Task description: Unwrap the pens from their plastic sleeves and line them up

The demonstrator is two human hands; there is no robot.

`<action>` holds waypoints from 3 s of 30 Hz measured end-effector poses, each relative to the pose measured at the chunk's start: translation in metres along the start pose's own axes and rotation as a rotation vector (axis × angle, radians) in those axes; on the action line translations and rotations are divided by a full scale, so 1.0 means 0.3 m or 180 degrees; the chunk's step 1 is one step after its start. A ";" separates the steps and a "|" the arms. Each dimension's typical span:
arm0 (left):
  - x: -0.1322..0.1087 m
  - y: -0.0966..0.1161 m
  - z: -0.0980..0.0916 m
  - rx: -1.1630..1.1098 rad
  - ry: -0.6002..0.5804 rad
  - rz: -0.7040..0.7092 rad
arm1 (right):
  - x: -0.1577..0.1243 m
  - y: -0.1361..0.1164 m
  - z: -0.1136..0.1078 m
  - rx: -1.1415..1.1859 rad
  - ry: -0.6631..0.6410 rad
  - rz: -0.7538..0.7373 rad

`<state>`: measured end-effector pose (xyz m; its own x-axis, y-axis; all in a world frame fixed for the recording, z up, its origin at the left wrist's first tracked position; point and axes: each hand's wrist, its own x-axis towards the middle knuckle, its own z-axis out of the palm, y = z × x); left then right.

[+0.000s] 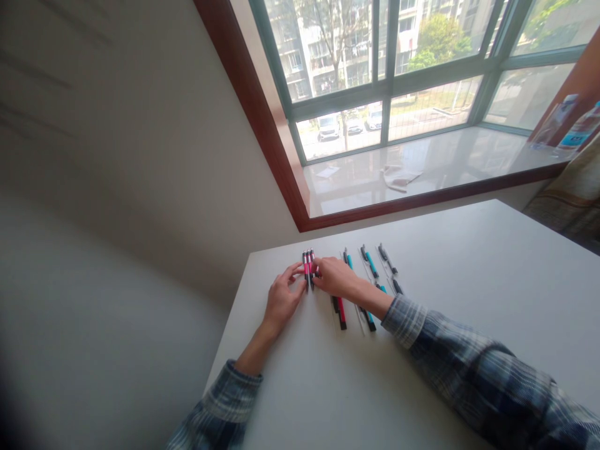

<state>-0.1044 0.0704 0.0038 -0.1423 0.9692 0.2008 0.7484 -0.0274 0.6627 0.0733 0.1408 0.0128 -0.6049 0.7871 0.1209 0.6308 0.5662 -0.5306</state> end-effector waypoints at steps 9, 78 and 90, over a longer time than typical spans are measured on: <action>0.001 -0.005 0.001 0.0015 0.0008 0.0062 | 0.001 0.011 -0.004 0.0054 0.0030 0.0010; 0.013 -0.013 0.046 -0.0041 0.0112 0.0820 | -0.234 0.184 -0.056 0.0274 0.0362 -0.0654; -0.047 0.048 0.101 0.0282 -0.0438 0.1321 | -0.204 0.189 0.013 0.0034 0.0954 -0.0807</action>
<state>-0.0719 0.0637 -0.0114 0.2649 0.9042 0.3350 0.7774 -0.4059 0.4806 0.1443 0.1239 -0.0279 -0.5712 0.6599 0.4881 0.4733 0.7507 -0.4609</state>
